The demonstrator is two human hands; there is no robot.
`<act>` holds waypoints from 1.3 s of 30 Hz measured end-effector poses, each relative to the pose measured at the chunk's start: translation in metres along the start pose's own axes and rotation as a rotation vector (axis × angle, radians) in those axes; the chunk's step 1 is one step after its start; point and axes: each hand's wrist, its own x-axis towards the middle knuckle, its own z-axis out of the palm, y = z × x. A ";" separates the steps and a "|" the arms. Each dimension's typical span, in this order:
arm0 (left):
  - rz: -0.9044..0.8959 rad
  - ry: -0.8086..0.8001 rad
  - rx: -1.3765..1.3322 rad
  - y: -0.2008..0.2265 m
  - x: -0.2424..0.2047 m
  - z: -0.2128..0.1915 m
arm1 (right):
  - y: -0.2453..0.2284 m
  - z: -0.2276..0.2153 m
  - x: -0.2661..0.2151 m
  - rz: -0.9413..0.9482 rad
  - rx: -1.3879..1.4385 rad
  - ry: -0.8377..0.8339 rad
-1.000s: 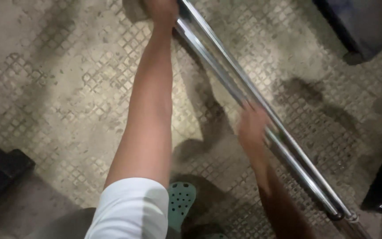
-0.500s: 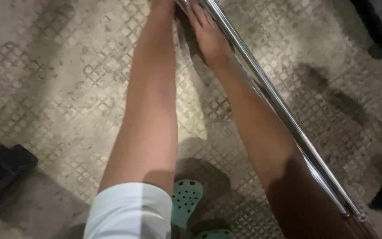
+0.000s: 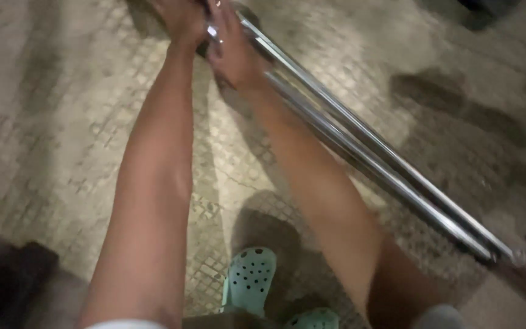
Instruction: The person cleans a metal barbell and several metal rods using a cloth. They wipe the barbell while it is mounted on a rack, then remove it to clean the rods lying on the floor. Finally, they wipe a blue padded bench.
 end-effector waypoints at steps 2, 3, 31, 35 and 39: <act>-0.401 -0.270 0.182 0.111 0.077 -0.055 | 0.008 0.003 -0.001 -0.071 0.029 0.104; -0.381 -0.280 0.171 0.105 0.060 -0.038 | 0.004 -0.009 -0.010 -0.056 0.018 0.121; -0.533 -0.820 -0.615 0.682 -0.196 -0.008 | 0.038 -0.351 -0.446 0.369 -0.461 0.491; -0.394 -0.811 -0.520 0.691 -0.204 -0.016 | 0.018 -0.355 -0.449 0.177 -0.427 0.535; -0.453 -0.654 -0.455 0.661 -0.156 -0.048 | 0.031 -0.338 -0.474 0.350 -0.598 0.325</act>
